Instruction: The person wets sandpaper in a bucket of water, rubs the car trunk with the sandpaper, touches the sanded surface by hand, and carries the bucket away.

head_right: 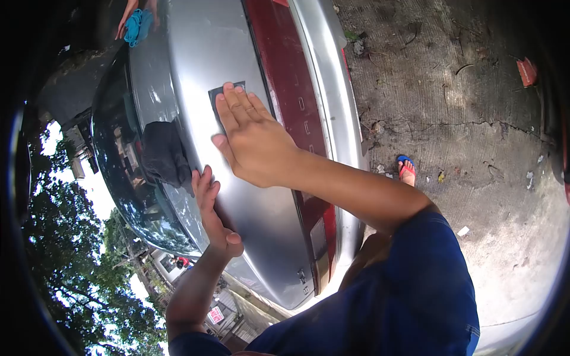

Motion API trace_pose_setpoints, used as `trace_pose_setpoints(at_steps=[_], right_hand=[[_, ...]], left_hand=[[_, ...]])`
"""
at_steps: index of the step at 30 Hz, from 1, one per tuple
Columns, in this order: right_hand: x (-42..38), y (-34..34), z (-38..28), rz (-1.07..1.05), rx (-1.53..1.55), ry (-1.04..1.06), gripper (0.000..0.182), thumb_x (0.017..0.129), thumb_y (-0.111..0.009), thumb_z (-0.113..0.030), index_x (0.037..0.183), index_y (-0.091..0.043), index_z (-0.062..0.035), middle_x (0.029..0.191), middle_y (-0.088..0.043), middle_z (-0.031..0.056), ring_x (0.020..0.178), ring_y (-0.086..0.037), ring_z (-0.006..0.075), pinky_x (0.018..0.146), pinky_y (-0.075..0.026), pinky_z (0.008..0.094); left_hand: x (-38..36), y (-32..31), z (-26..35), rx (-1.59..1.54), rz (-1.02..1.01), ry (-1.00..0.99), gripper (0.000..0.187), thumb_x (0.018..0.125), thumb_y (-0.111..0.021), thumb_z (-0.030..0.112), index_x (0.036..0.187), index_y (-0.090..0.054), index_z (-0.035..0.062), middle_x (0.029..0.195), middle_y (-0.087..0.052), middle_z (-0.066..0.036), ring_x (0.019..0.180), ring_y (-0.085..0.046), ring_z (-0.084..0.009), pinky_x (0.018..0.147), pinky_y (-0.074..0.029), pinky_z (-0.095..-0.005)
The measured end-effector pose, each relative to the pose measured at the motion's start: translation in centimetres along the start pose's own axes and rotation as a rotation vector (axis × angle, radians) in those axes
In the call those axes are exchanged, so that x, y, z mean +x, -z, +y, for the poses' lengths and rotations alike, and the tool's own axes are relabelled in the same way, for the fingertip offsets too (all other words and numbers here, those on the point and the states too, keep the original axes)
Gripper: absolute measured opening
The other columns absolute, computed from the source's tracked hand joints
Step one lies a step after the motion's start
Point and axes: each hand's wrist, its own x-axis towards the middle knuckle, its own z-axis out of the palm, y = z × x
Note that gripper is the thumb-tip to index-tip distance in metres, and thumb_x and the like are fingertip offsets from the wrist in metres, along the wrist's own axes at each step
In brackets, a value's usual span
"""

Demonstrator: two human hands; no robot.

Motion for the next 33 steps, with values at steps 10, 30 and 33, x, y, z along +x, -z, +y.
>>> trace_pose_setpoints(at_steps=[10, 30, 33], right_hand=[[2.0, -0.7, -0.6, 0.033, 0.059, -0.032, 0.065, 0.115, -0.04, -0.036, 0.159, -0.04, 0.0122, 0.164, -0.042, 0.0346, 0.155, -0.04, 0.048, 0.13, -0.025, 0.0586], [0.3, -0.6, -3.8, -0.072, 0.102, 0.155, 0.071, 0.113, -0.041, -0.036, 0.161, -0.031, 0.0157, 0.171, -0.026, 0.0361, 0.163, -0.022, 0.0483, 0.133, -0.019, 0.0539], [5.1, -1.2, -0.1, 0.053, 0.012, 0.012, 0.071, 0.114, -0.041, -0.036, 0.159, -0.033, 0.0177, 0.17, -0.025, 0.0388, 0.16, -0.028, 0.05, 0.132, -0.022, 0.0548]], left_hand=[[-0.8, 0.1, 0.4, 0.013, -0.015, 0.025, 0.102, 0.101, -0.038, 0.083, 0.154, -0.046, -0.004, 0.161, -0.045, -0.032, 0.156, -0.031, -0.0544, 0.125, -0.02, -0.0692], [-0.4, 0.2, 0.0, 0.024, -0.034, 0.055, 0.121, 0.098, -0.037, 0.086, 0.167, -0.018, -0.0117, 0.17, -0.031, -0.034, 0.16, -0.024, -0.0535, 0.127, -0.015, -0.0667], [-0.9, -0.1, 0.1, -0.009, -0.033, 0.057, 0.123, 0.099, -0.032, 0.087, 0.167, -0.014, -0.0143, 0.171, -0.026, -0.036, 0.16, -0.023, -0.0532, 0.128, -0.013, -0.0656]])
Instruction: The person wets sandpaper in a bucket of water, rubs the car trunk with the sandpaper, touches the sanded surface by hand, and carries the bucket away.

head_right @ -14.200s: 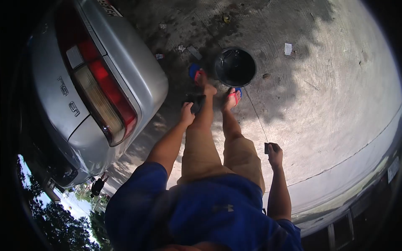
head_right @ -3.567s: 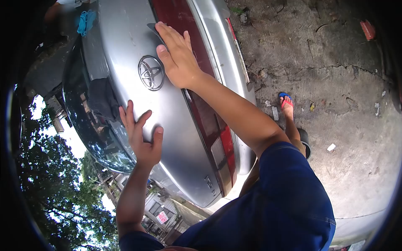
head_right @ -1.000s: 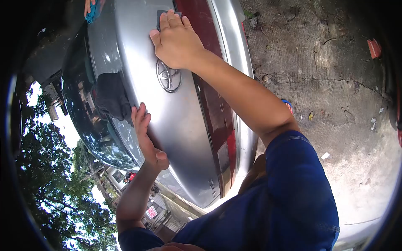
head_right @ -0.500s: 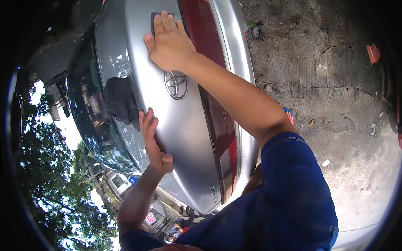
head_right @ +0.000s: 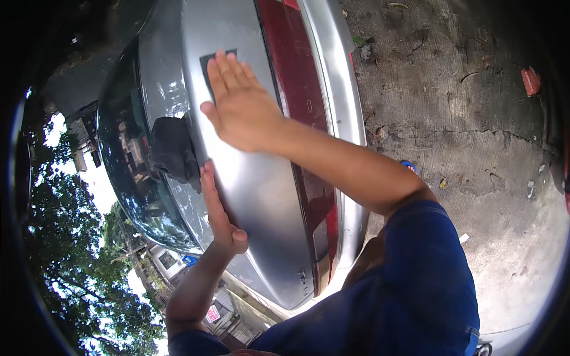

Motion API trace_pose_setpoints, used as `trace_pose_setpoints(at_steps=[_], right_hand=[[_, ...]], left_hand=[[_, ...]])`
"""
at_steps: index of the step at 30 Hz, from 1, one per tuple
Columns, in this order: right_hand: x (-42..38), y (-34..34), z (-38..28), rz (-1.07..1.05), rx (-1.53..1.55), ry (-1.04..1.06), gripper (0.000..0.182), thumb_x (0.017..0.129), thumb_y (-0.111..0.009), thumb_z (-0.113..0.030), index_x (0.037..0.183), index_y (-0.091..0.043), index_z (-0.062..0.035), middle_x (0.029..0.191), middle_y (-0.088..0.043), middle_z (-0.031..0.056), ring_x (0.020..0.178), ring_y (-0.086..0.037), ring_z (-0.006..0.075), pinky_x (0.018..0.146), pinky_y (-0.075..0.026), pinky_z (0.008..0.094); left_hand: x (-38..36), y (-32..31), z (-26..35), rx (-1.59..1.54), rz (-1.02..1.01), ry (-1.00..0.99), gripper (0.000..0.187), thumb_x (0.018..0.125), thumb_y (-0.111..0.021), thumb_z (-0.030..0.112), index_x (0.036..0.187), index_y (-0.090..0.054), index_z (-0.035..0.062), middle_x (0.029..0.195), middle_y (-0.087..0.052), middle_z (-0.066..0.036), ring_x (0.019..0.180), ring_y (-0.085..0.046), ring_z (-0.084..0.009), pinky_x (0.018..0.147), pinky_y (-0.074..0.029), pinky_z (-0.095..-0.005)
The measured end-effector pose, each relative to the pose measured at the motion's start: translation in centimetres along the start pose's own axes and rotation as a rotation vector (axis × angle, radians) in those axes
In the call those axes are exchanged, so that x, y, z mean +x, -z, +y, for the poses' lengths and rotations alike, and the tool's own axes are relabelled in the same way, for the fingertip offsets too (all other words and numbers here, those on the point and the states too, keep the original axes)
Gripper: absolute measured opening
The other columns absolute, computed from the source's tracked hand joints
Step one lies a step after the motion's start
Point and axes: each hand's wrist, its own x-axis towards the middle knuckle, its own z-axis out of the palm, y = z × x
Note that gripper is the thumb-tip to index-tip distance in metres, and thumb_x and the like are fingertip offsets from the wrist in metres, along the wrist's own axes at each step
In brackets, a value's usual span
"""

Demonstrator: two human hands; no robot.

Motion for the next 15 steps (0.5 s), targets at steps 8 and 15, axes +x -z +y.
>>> trace_pose_setpoints(at_steps=[8, 15], right_hand=[[-2.2, 0.1, -1.7, 0.029, -0.044, -0.068, 0.067, 0.114, -0.038, -0.034, 0.155, -0.04, 0.0195, 0.163, -0.036, 0.0429, 0.154, -0.038, 0.054, 0.13, -0.026, 0.0588], [-11.0, 3.6, -5.3, -0.219, 0.349, -0.123, 0.066, 0.113, -0.04, -0.031, 0.167, -0.03, 0.0046, 0.175, -0.028, 0.027, 0.164, -0.024, 0.0405, 0.133, -0.015, 0.0549]], left_hand=[[0.1, 0.3, -0.1, -0.037, 0.001, 0.022, 0.127, 0.098, -0.032, 0.087, 0.165, -0.009, -0.0175, 0.172, -0.021, -0.038, 0.16, -0.022, -0.0552, 0.129, -0.013, -0.0634], [1.2, 0.9, 2.6, 0.356, -0.166, 0.017, 0.094, 0.11, -0.044, 0.058, 0.168, -0.018, -0.0115, 0.172, -0.016, -0.04, 0.159, -0.017, -0.06, 0.129, -0.016, -0.0634]])
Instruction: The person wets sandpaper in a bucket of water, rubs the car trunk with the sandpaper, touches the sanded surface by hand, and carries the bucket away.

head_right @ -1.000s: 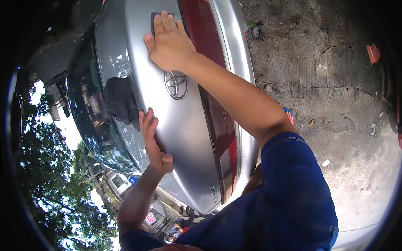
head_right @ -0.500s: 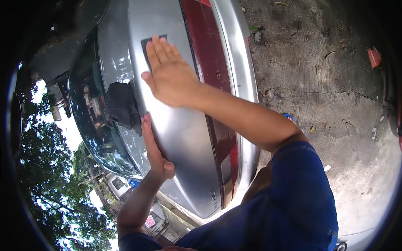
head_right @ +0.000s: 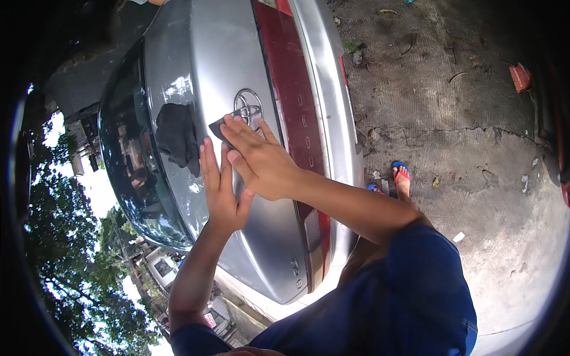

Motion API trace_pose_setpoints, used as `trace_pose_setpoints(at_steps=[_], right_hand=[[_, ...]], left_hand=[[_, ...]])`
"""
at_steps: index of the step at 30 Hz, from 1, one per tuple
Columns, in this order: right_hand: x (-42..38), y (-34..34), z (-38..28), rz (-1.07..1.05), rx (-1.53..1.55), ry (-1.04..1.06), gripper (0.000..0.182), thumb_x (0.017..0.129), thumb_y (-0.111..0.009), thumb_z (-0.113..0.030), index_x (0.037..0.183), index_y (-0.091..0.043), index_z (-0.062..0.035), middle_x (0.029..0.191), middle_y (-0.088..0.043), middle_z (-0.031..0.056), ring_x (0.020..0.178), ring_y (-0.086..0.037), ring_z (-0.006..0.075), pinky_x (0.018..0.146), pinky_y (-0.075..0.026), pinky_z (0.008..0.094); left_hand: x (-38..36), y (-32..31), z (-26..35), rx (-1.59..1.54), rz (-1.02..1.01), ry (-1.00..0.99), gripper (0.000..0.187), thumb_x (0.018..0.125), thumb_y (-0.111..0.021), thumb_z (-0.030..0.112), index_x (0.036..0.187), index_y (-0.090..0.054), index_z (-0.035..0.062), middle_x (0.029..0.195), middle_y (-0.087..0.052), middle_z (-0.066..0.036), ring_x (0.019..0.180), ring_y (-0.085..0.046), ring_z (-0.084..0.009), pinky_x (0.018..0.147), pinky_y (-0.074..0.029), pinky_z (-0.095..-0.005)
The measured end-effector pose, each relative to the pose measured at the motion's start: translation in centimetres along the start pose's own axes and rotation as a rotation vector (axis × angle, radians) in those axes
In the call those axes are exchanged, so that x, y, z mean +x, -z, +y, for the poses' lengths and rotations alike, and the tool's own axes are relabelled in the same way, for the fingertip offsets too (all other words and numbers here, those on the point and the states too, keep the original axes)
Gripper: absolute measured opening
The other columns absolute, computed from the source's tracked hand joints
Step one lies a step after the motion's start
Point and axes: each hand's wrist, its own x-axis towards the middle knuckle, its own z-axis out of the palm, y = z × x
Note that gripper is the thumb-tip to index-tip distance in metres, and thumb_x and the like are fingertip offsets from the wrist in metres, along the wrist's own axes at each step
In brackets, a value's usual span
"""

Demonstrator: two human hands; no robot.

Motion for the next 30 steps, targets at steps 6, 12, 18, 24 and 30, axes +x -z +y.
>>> trace_pose_setpoints(at_steps=[6, 12, 18, 24, 30], right_hand=[[-7.6, 5.6, 3.1, 0.302, 1.0, -0.421, 0.061, 0.109, -0.054, -0.03, 0.164, -0.043, -0.0063, 0.165, -0.047, 0.0132, 0.154, -0.042, 0.0251, 0.128, -0.03, 0.0462], [-12.8, 4.9, 2.2, 0.356, 0.829, -0.576, 0.049, 0.113, -0.058, -0.031, 0.157, -0.056, -0.0081, 0.146, -0.063, 0.0103, 0.137, -0.058, 0.0204, 0.117, -0.046, 0.0394], [-8.8, 4.4, 3.8, 0.342, 0.316, -0.283, 0.054, 0.116, -0.049, -0.036, 0.16, -0.05, -0.004, 0.168, -0.046, 0.0157, 0.152, -0.046, 0.0282, 0.124, -0.037, 0.0389], [3.7, 4.4, 11.6, 0.123, -0.393, 0.211, 0.058, 0.113, -0.055, -0.028, 0.165, -0.042, -0.0072, 0.176, -0.034, 0.0118, 0.164, -0.024, 0.0379, 0.132, -0.028, 0.048], [9.5, 8.6, 13.4, -0.134, -0.531, 0.459, 0.062, 0.111, -0.054, -0.023, 0.169, -0.036, -0.0113, 0.18, -0.025, 0.0053, 0.167, -0.014, 0.0333, 0.135, -0.015, 0.0562]], left_hand=[[10.2, 0.5, -1.1, 0.528, -0.107, -0.108, 0.091, 0.107, -0.048, 0.064, 0.167, -0.034, -0.0025, 0.176, -0.031, -0.014, 0.165, -0.022, -0.0307, 0.134, -0.015, -0.0543], [18.2, -1.0, -2.2, 0.768, -0.208, -0.156, 0.088, 0.108, -0.045, 0.065, 0.167, -0.036, 0.0012, 0.176, -0.032, -0.01, 0.165, -0.023, -0.026, 0.135, -0.013, -0.0505], [8.0, 2.0, -2.6, 0.409, -0.044, -0.19, 0.086, 0.104, -0.057, 0.061, 0.164, -0.041, -0.0002, 0.176, -0.032, -0.014, 0.166, -0.021, -0.0319, 0.134, -0.016, -0.0538], [8.6, 0.9, -2.1, 0.063, 0.092, -0.057, 0.084, 0.1, -0.073, 0.045, 0.162, -0.043, -0.003, 0.174, -0.035, -0.02, 0.164, -0.025, -0.0397, 0.131, -0.014, -0.0597], [9.8, 0.6, -2.2, -0.032, 0.003, -0.015, 0.085, 0.1, -0.071, 0.047, 0.162, -0.042, -0.0033, 0.173, -0.036, -0.023, 0.164, -0.024, -0.0435, 0.13, -0.01, -0.063]])
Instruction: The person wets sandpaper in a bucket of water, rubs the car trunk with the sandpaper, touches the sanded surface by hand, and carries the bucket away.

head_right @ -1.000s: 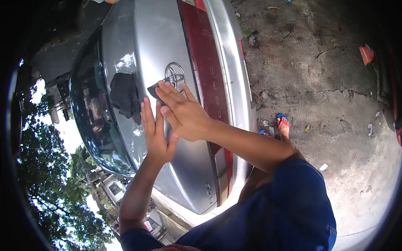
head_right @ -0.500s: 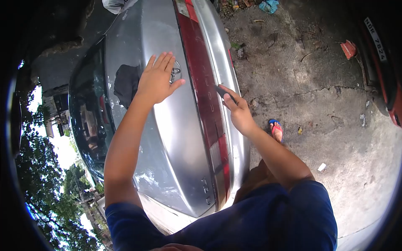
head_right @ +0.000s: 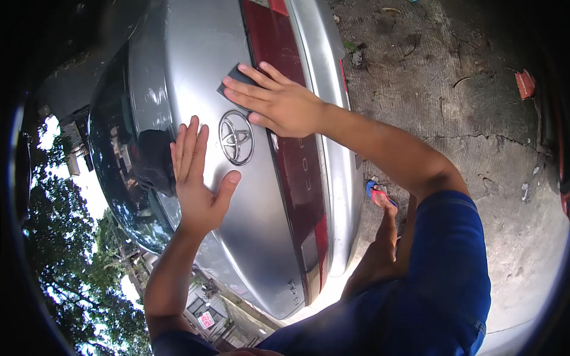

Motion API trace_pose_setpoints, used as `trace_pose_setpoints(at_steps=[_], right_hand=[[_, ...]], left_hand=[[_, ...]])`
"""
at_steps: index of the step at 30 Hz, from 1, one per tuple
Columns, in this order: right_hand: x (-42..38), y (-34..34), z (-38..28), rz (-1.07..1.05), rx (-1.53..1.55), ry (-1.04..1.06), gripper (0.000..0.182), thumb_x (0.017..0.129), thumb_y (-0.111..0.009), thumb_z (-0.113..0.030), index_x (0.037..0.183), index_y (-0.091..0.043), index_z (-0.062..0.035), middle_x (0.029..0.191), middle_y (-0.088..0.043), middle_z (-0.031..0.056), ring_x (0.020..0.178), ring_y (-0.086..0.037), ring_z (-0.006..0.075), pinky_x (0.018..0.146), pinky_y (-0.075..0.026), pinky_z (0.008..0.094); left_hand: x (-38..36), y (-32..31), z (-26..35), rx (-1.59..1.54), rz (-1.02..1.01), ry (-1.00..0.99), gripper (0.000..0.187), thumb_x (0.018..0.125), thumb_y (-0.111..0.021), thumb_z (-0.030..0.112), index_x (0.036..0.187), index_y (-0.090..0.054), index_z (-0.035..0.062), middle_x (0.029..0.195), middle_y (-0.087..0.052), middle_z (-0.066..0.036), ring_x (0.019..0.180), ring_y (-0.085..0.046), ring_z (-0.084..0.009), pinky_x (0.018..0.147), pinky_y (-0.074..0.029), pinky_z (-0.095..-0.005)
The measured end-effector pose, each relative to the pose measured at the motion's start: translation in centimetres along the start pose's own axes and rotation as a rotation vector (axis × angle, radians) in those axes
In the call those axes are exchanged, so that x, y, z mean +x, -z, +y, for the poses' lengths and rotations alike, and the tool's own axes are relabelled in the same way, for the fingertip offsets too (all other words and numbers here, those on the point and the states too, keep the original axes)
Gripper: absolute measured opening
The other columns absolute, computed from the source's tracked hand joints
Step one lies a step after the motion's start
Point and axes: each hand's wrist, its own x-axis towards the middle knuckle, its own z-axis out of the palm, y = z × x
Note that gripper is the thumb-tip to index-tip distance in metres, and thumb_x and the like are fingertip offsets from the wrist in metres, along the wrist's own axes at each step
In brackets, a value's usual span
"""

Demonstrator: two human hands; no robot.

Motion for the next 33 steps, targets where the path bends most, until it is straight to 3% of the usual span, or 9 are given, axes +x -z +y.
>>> trace_pose_setpoints(at_steps=[5, 9, 13, 17, 21, 24, 27, 32, 33], right_hand=[[-5.7, -0.7, 3.4, -0.325, -0.061, 0.096, 0.06, 0.113, -0.051, -0.034, 0.17, -0.037, -0.0209, 0.18, -0.025, -0.0037, 0.168, -0.013, 0.0266, 0.136, -0.011, 0.0559], [1.5, 0.6, 3.0, -0.096, 0.005, 0.248, 0.069, 0.104, -0.063, -0.035, 0.168, -0.04, -0.0247, 0.179, -0.028, -0.0064, 0.168, -0.01, 0.0295, 0.136, -0.005, 0.061], [-2.4, 1.0, 6.3, -0.3, -0.108, 0.292, 0.071, 0.1, -0.068, -0.037, 0.166, -0.044, -0.0304, 0.177, -0.031, -0.0127, 0.168, -0.013, 0.0281, 0.136, -0.008, 0.0609], [2.8, 0.7, 4.3, -0.127, 0.05, 0.365, 0.07, 0.099, -0.071, -0.032, 0.164, -0.046, -0.0361, 0.177, -0.029, -0.0161, 0.169, -0.009, 0.0278, 0.136, -0.008, 0.0608], [-6.5, -2.5, 0.9, -0.273, 0.152, 0.006, 0.08, 0.101, -0.07, -0.036, 0.17, -0.036, -0.0168, 0.18, -0.026, 0.0061, 0.168, -0.014, 0.0332, 0.134, -0.015, 0.0611], [-3.6, -3.1, -0.3, -0.029, 0.266, -0.136, 0.072, 0.112, -0.05, -0.038, 0.168, -0.028, 0.0017, 0.178, -0.02, 0.0238, 0.165, -0.018, 0.0434, 0.133, -0.016, 0.0596], [4.0, -2.6, 1.2, 0.241, 0.28, -0.328, 0.07, 0.114, -0.045, -0.036, 0.168, -0.025, 0.0047, 0.177, -0.019, 0.0282, 0.164, -0.019, 0.0466, 0.131, -0.019, 0.0608], [-5.2, -3.0, -7.0, -0.022, 0.592, -0.364, 0.072, 0.116, -0.035, -0.039, 0.167, -0.021, 0.0101, 0.176, -0.014, 0.0339, 0.163, -0.016, 0.0516, 0.13, -0.015, 0.0633], [-1.6, -2.6, -4.4, 0.133, 0.489, -0.363, 0.072, 0.116, -0.031, -0.039, 0.167, -0.021, 0.0099, 0.175, -0.014, 0.034, 0.163, -0.015, 0.0515, 0.131, -0.013, 0.0628]], left_hand=[[-0.4, -0.7, 0.6, 0.023, -0.041, 0.042, 0.095, 0.095, -0.073, 0.058, 0.159, -0.047, -0.0062, 0.17, -0.041, -0.024, 0.162, -0.029, -0.0423, 0.13, -0.014, -0.0632], [-0.3, -1.3, 0.8, 0.039, -0.046, 0.071, 0.101, 0.093, -0.073, 0.066, 0.158, -0.049, -0.0071, 0.169, -0.043, -0.023, 0.162, -0.03, -0.0415, 0.13, -0.013, -0.0628], [-0.4, -1.3, 1.0, 0.048, -0.066, 0.085, 0.104, 0.091, -0.072, 0.07, 0.157, -0.05, -0.007, 0.168, -0.044, -0.022, 0.162, -0.03, -0.041, 0.13, -0.013, -0.0623], [-0.5, -1.7, 1.0, 0.059, -0.038, 0.083, 0.104, 0.092, -0.071, 0.071, 0.157, -0.049, -0.0067, 0.168, -0.044, -0.023, 0.162, -0.031, -0.0407, 0.13, -0.013, -0.062], [-0.9, -1.2, 0.6, 0.012, -0.033, 0.085, 0.104, 0.092, -0.07, 0.071, 0.157, -0.049, -0.0075, 0.168, -0.045, -0.023, 0.162, -0.032, -0.0413, 0.13, -0.013, -0.0623], [-0.5, -1.6, 0.5, 0.026, -0.048, 0.086, 0.107, 0.093, -0.065, 0.076, 0.158, -0.047, -0.0078, 0.168, -0.044, -0.025, 0.162, -0.031, -0.0431, 0.13, -0.013, -0.0632], [-1.0, -1.7, 0.6, 0.052, -0.078, 0.098, 0.113, 0.094, -0.055, 0.083, 0.16, -0.044, -0.0074, 0.169, -0.041, -0.027, 0.162, -0.028, -0.0457, 0.13, -0.012, -0.064], [-1.0, -1.7, 0.5, -0.011, -0.026, 0.094, 0.104, 0.095, -0.063, 0.075, 0.157, -0.049, -0.0071, 0.167, -0.046, -0.024, 0.161, -0.032, -0.0432, 0.129, -0.014, -0.0633], [-0.9, -1.9, 0.5, -0.014, -0.018, 0.086, 0.104, 0.095, -0.062, 0.075, 0.158, -0.049, -0.0071, 0.167, -0.045, -0.025, 0.161, -0.032, -0.0434, 0.129, -0.015, -0.0634]])
